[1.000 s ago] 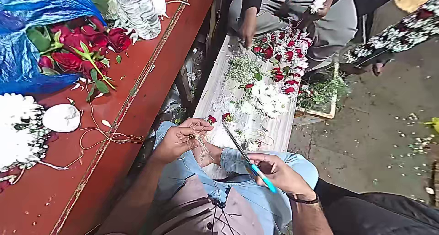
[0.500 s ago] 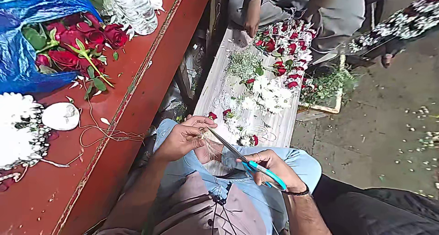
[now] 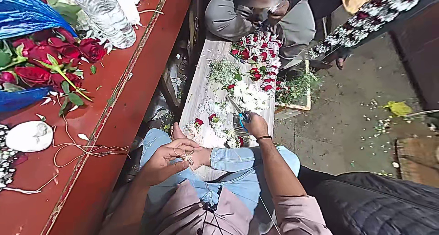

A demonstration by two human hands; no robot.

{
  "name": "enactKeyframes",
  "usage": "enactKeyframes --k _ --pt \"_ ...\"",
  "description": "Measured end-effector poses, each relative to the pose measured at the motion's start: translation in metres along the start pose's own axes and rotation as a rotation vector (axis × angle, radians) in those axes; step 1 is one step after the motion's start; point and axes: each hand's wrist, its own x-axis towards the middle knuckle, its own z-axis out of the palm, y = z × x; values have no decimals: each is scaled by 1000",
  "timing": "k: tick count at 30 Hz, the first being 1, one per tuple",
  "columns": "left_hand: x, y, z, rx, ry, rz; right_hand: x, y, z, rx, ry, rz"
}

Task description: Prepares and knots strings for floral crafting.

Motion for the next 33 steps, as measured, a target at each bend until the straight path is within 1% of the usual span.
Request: enactKeyframes --k 2,3,4,5,6,8,9,10,12,13,15,17,18,20,22,24,25,26,28,29,30,31,33 --pt "-5 2 0 -27 -9 5 0 -7 -8 31 22 -29" --pt "-7 1 1 -36 -20 13 -8 -17 -16 110 47 -85" --pt "-8 -2 2 -45 -31 18 -21 -34 -26 257 46 -175" --pt "-7 -6 3 -55 -39 18 -37 -56 -37 440 -12 -298" --pt "-7 -10 5 -72 -47 16 -60 -81 -45 638 -129 -416" --pt "-3 -16 6 -99 -50 27 -107 -131 -55 980 -440 -595" --pt "1 -16 5 -103 -40 44 -123 -150 -56 1103 -562 -669" --pt "3 -16 4 -103 -22 67 -134 -162 -54 1198 -624 -708" --pt "0 -13 -1 -126 1 98 -144 -172 -49 1313 -625 -720" --pt "-4 -11 -4 -148 4 94 -144 -172 -51 1306 -620 -743" --pt "-16 -9 -9 -191 -6 59 -141 -172 -60 1201 -610 -779" --pt "-31 -10 -13 -180 -46 -11 -141 -170 -71 1072 -595 -795" --pt "-38 -12 -15 -109 -91 -61 -139 -168 -77 1051 -575 -798" --pt "-50 -19 -12 173 -216 -178 -136 -164 -88 1109 -522 -770" --pt "-53 -30 5 468 -347 -318 -133 -162 -97 1239 -478 -709" --pt "-46 -35 28 639 -415 -410 -130 -162 -101 1344 -435 -648" --pt "-40 -33 37 667 -363 -421 -130 -163 -101 1366 -417 -625" --pt "-33 -29 46 652 -220 -378 -130 -163 -101 1375 -401 -605" --pt "-12 -20 55 529 153 -181 -134 -164 -99 1378 -384 -587" --pt "1 -14 56 482 305 -69 -137 -165 -98 1373 -377 -583" --pt "13 -8 54 464 402 13 -139 -165 -97 1363 -370 -580" --pt "22 -3 52 475 449 58 -141 -166 -95 1348 -357 -575" --pt "34 1 49 534 474 112 -146 -169 -91 1312 -330 -558"
